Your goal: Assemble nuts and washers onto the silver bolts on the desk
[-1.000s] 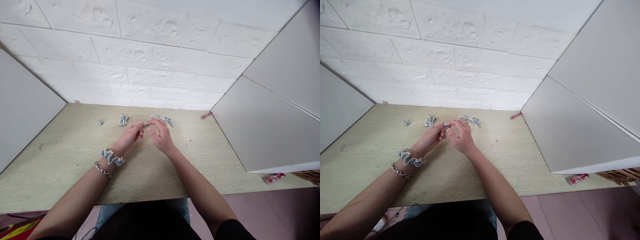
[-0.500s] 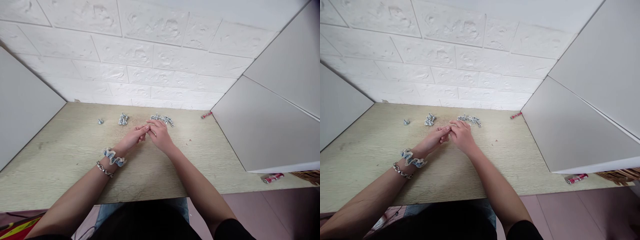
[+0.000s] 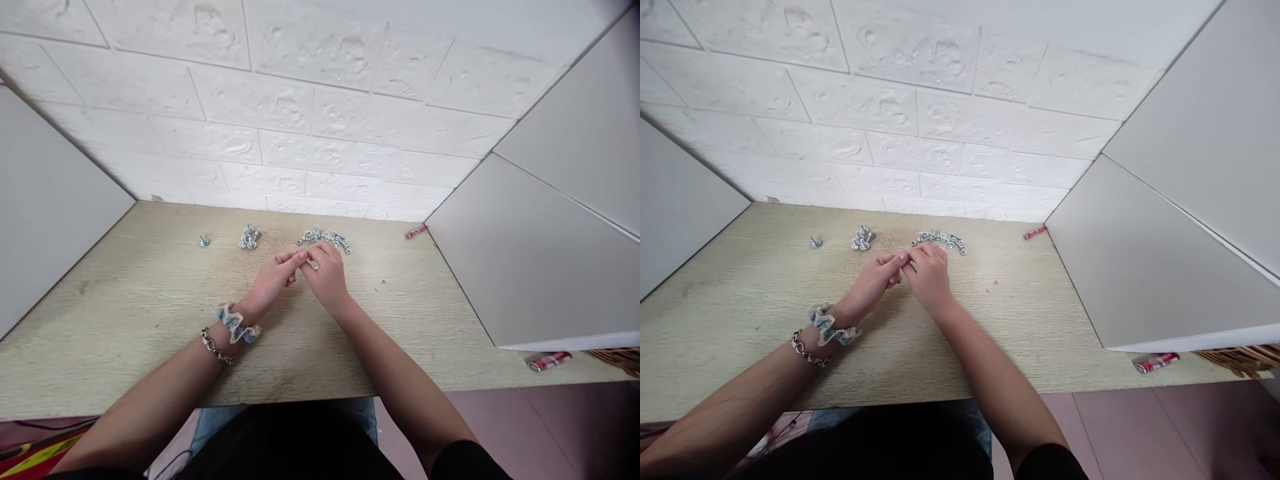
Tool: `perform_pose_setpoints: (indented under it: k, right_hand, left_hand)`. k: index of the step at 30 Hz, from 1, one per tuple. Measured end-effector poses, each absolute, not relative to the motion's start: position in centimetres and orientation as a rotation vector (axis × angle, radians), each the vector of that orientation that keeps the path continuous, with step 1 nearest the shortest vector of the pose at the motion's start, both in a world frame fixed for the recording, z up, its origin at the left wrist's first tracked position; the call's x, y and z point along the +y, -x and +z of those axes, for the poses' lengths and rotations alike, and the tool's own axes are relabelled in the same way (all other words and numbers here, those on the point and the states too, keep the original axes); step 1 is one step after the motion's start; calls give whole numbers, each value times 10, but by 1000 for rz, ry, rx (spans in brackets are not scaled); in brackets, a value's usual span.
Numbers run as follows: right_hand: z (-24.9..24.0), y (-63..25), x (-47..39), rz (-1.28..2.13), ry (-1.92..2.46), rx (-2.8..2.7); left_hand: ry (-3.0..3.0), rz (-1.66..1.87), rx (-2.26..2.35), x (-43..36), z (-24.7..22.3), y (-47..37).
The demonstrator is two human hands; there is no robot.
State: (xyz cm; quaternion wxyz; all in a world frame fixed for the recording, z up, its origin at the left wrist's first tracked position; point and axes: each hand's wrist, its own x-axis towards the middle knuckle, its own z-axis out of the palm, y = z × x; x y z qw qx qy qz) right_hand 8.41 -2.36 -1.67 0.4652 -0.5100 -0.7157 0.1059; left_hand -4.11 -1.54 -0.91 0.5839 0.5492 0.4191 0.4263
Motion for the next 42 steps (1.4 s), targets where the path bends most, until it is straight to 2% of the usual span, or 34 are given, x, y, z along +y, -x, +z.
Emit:
perform_pose_setpoints:
  k: [11,18,25,33,42]
  right_hand:
    - [-14,-84,-26,481,1154,-1662]
    - [-11,-84,-26,762,1119,-1590]
    - [-12,-82,-25,784,1118,-1612]
    - [-24,-74,-23,1065,1015,-1335]
    - [-30,-82,-8,1256,1139,-1309]
  left_hand:
    - [-1254,933,766,-9,-14,44]
    - [-1335,893,937,-8,-18,46]
    - [-1264,897,968,-9,-18,44]
    - [-1749,1036,1313,-15,-16,44]
    - [-2127,770,1409,-8,-17,50]
